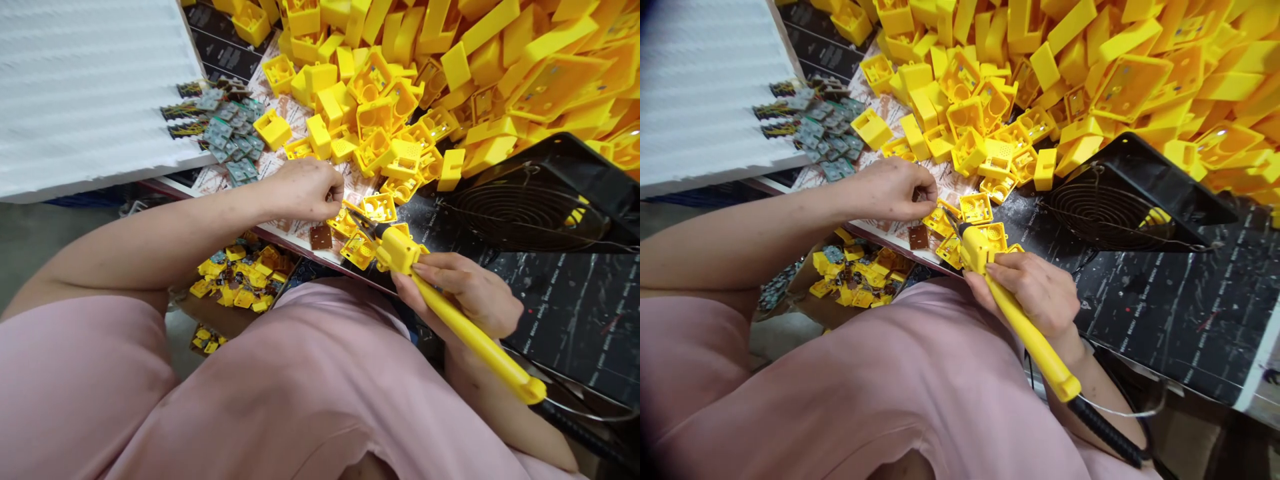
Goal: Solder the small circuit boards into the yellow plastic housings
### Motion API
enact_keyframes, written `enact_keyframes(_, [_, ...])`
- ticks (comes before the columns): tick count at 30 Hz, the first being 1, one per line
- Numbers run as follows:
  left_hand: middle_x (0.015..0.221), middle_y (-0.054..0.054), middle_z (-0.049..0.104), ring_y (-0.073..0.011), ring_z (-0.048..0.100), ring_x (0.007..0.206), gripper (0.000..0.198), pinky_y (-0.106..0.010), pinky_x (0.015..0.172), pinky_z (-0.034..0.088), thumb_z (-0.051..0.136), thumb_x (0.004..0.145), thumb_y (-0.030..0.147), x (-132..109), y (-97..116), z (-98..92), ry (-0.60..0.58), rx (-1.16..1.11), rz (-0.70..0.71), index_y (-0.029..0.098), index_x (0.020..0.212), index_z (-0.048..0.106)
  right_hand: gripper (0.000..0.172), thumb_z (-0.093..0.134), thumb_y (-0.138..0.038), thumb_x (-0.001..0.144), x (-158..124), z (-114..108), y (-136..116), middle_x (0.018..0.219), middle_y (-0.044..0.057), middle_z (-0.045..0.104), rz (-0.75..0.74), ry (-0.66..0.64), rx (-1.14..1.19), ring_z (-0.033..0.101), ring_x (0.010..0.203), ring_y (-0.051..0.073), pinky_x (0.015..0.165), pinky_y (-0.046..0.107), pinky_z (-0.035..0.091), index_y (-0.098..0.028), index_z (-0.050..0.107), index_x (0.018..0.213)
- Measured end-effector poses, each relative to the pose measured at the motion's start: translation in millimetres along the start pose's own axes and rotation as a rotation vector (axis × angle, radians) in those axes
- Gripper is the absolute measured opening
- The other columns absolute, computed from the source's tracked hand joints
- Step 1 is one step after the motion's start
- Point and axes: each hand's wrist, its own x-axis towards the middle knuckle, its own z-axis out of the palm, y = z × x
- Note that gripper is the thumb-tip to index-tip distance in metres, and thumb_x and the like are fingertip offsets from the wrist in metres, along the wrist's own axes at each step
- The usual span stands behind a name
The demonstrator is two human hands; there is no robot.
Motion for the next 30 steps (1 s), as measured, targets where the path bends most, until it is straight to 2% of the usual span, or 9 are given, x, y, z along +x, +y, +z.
enact_keyframes(5, [0.065, 0.000, 0.064, -0.0202, 0.069, 0.075, 0.009, -0.029, 0.075, 0.048, 0.066, 0.073, 0.022, 0, 4, -2.5, -0.024, 0.020, -0.053, 0.019, 0.075, 0.074, 0.025, 0.086, -0.017, 0.083, -13, -5, 0, 0.086, -0.001, 0.078, 0.146, 0.081, 0.026, 0.074, 0.066, 0.017, 0.056, 0.028, 0.061, -0.024, 0.070, 0.100])
enact_keyframes(9, [0.068, 0.000, 0.065, -0.0208, 0.069, 0.076, 0.009, -0.028, 0.074, 0.047, 0.065, 0.074, 0.021, 0, 7, -4.8, -0.055, 0.041, -0.066, 0.019, 0.076, 0.074, 0.032, 0.089, -0.015, 0.079, -13, -2, -6, 0.083, -0.003, 0.077, 0.218, 0.157, 0.068, 0.074, 0.067, 0.018, 0.058, 0.030, 0.062, -0.026, 0.073, 0.104])
enact_keyframes(12, [0.068, 0.001, 0.066, -0.0195, 0.069, 0.077, 0.011, -0.027, 0.074, 0.047, 0.065, 0.075, 0.021, 0, 3, -4.9, -0.047, 0.043, -0.027, 0.020, 0.079, 0.075, 0.046, 0.089, -0.019, 0.080, -16, -1, -3, 0.090, -0.002, 0.079, 0.199, 0.182, 0.029, 0.076, 0.070, 0.020, 0.057, 0.032, 0.063, -0.030, 0.073, 0.122])
enact_keyframes(16, [0.078, 0.001, 0.072, -0.0179, 0.070, 0.083, 0.016, -0.026, 0.079, 0.048, 0.065, 0.078, 0.023, -2, -10, -4.4, -0.077, -0.020, 0.106, 0.023, 0.088, 0.077, 0.061, 0.089, -0.023, 0.080, -22, 0, 4, 0.104, 0.000, 0.081, 0.185, 0.211, 0.020, 0.078, 0.072, 0.023, 0.059, 0.034, 0.066, -0.034, 0.068, 0.137])
enact_keyframes(21, [0.081, -0.001, 0.072, -0.0204, 0.069, 0.090, 0.014, -0.030, 0.091, 0.048, 0.065, 0.083, 0.025, -6, -15, -4.2, -0.092, -0.013, 0.187, 0.023, 0.090, 0.077, 0.064, 0.086, -0.024, 0.085, -22, 0, 1, 0.107, 0.000, 0.081, 0.225, 0.157, 0.004, 0.079, 0.079, 0.022, 0.070, 0.034, 0.068, -0.037, 0.063, 0.143])
enact_keyframes(25, [0.079, -0.001, 0.071, -0.0220, 0.068, 0.093, 0.013, -0.038, 0.104, 0.045, 0.063, 0.085, 0.023, -9, -11, -2.4, -0.064, 0.053, 0.204, 0.024, 0.086, 0.076, 0.060, 0.084, -0.023, 0.087, -23, -2, -1, 0.105, 0.000, 0.081, 0.215, 0.106, -0.031, 0.079, 0.079, 0.023, 0.064, 0.035, 0.065, -0.037, 0.064, 0.142])
enact_keyframes(30, [0.082, -0.003, 0.071, -0.0229, 0.066, 0.095, 0.016, -0.040, 0.106, 0.045, 0.058, 0.089, 0.022, -9, -12, 0.6, -0.082, 0.084, 0.245, 0.023, 0.088, 0.074, 0.061, 0.084, -0.022, 0.087, -21, -5, -1, 0.104, 0.001, 0.081, 0.222, 0.079, -0.025, 0.079, 0.079, 0.024, 0.065, 0.036, 0.065, -0.035, 0.064, 0.142])
